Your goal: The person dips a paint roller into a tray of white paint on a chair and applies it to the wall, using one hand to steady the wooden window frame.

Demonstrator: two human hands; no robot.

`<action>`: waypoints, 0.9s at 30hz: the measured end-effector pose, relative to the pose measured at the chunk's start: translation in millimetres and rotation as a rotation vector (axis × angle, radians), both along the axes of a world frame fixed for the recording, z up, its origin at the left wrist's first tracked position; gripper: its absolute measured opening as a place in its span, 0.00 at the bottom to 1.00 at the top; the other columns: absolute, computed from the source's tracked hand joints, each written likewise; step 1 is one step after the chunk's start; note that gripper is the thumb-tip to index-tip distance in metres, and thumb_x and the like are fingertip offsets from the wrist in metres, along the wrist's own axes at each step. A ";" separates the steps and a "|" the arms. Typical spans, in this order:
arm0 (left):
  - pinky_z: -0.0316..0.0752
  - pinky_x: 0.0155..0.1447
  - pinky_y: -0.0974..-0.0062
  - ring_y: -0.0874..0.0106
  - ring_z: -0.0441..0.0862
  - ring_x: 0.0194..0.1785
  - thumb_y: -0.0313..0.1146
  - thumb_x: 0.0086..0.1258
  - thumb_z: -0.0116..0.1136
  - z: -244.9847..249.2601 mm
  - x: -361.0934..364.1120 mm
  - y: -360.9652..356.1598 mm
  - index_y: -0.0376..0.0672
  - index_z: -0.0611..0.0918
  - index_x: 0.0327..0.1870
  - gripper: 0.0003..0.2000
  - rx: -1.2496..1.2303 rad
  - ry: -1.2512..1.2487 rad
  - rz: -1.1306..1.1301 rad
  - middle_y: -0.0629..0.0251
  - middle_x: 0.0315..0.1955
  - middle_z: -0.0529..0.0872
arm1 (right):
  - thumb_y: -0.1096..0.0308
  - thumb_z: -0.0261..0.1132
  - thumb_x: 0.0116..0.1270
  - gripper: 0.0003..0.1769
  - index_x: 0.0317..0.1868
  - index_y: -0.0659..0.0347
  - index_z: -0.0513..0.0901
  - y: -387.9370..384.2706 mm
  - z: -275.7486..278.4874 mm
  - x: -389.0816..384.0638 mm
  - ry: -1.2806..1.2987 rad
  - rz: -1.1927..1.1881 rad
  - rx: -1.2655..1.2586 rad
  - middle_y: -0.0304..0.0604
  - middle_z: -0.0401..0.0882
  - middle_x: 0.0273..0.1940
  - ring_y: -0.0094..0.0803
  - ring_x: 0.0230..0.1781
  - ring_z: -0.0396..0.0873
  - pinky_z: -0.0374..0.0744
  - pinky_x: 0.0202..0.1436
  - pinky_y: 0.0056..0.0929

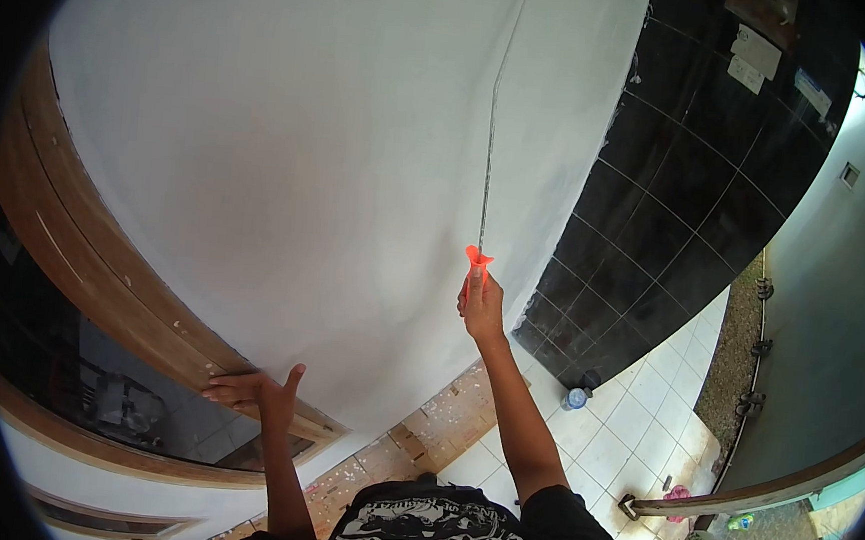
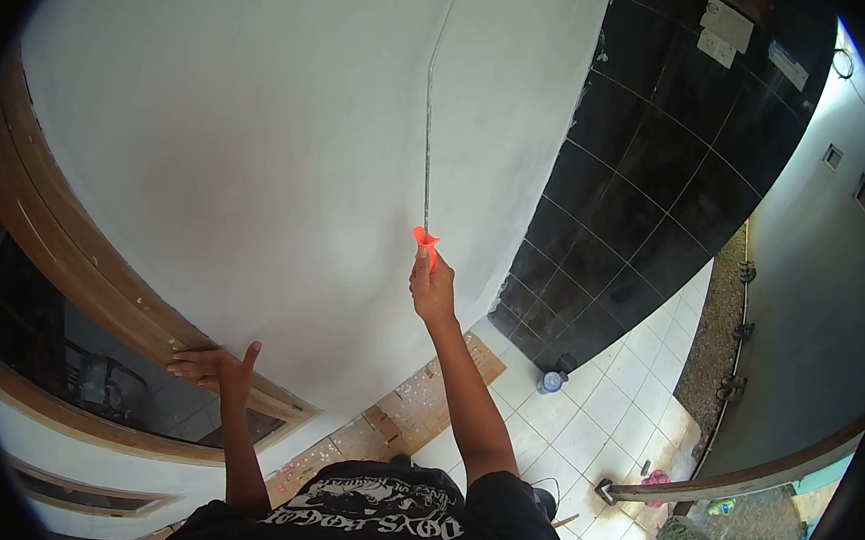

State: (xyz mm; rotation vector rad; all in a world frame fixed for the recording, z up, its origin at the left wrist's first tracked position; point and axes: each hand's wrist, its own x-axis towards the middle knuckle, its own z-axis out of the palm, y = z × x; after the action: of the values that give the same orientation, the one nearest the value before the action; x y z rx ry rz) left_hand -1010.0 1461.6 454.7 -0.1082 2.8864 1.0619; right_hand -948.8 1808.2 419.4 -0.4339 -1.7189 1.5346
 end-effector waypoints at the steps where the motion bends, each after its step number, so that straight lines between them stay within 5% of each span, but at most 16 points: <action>1: 0.64 0.69 0.53 0.43 0.70 0.66 0.63 0.58 0.69 2.1 -0.3 0.9 0.10 0.60 0.61 0.55 0.093 -0.043 -0.040 0.19 0.58 0.70 | 0.44 0.45 0.80 0.26 0.41 0.61 0.72 0.9 -19.7 3.1 -0.006 0.022 0.000 0.32 0.66 0.17 0.18 0.16 0.66 0.69 0.20 0.21; 2: 0.64 0.69 0.53 0.43 0.70 0.66 0.63 0.58 0.69 0.2 -2.0 1.4 0.10 0.60 0.61 0.55 0.097 -0.041 -0.041 0.19 0.58 0.70 | 0.45 0.47 0.80 0.30 0.57 0.67 0.77 0.7 -48.5 8.3 -0.012 0.045 0.001 0.30 0.66 0.20 0.17 0.18 0.67 0.71 0.23 0.20; 4: 0.55 0.71 0.46 0.41 0.48 0.70 0.64 0.53 0.72 -14.0 -8.1 -1.3 0.17 0.44 0.65 0.63 0.185 0.002 -0.021 0.22 0.63 0.48 | 0.45 0.46 0.80 0.33 0.66 0.67 0.73 -9.9 -104.3 26.7 -0.058 0.055 0.009 0.29 0.66 0.20 0.16 0.20 0.67 0.71 0.26 0.20; 7: 0.42 0.75 0.36 0.37 0.15 0.76 0.66 0.45 0.76 -40.7 -18.9 -6.4 0.29 0.20 0.70 0.78 0.314 0.069 0.010 0.28 0.70 0.15 | 0.46 0.47 0.80 0.33 0.69 0.68 0.70 -37.3 -197.0 72.0 -0.186 0.072 0.048 0.30 0.68 0.19 0.18 0.21 0.69 0.72 0.28 0.23; 8: 0.42 0.75 0.36 0.37 0.15 0.76 0.66 0.45 0.76 -47.1 -21.1 -7.8 0.29 0.20 0.70 0.78 0.314 0.072 0.008 0.28 0.70 0.15 | 0.45 0.46 0.80 0.31 0.56 0.67 0.79 -50.9 -224.1 89.0 -0.207 0.081 -0.027 0.32 0.70 0.19 0.20 0.20 0.72 0.73 0.27 0.25; 10: 0.68 0.66 0.60 0.46 0.78 0.57 0.57 0.62 0.69 -59.8 -25.8 -9.4 0.12 0.68 0.56 0.45 0.204 0.228 -0.129 0.27 0.51 0.78 | 0.41 0.45 0.79 0.31 0.27 0.59 0.70 -75.8 -263.8 127.0 -0.300 0.148 -0.091 0.36 0.72 0.18 0.25 0.18 0.74 0.74 0.25 0.27; 12: 0.67 0.67 0.60 0.45 0.77 0.58 0.56 0.62 0.69 -77.3 -37.6 -13.7 0.13 0.68 0.56 0.45 0.257 0.215 -0.140 0.27 0.53 0.78 | 0.41 0.46 0.79 0.30 0.29 0.60 0.72 -95.7 -303.6 154.6 -0.339 0.188 -0.166 0.36 0.73 0.19 0.24 0.19 0.74 0.74 0.26 0.27; 17: 0.65 0.70 0.58 0.44 0.74 0.62 0.55 0.63 0.69 -73.3 -39.8 -11.0 0.15 0.68 0.60 0.44 0.314 0.186 -0.173 0.28 0.57 0.75 | 0.41 0.43 0.79 0.30 0.28 0.58 0.68 -99.3 -284.9 150.9 -0.338 0.119 -0.169 0.37 0.70 0.18 0.23 0.17 0.70 0.71 0.22 0.24; 27: 0.61 0.73 0.59 0.45 0.71 0.66 0.59 0.65 0.65 -85.7 -47.2 -18.1 0.15 0.64 0.64 0.48 0.297 0.197 -0.167 0.28 0.62 0.72 | 0.39 0.42 0.79 0.31 0.27 0.57 0.67 61.9 -62.3 -0.7 -0.039 -0.064 -0.115 0.34 0.64 0.13 0.22 0.10 0.65 0.67 0.15 0.24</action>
State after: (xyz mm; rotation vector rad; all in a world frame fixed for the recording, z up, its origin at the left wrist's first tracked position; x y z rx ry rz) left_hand -1057.2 1443.5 369.0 0.2612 2.7947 1.5249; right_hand -949.5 1870.1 357.1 -0.5755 -1.6352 1.5930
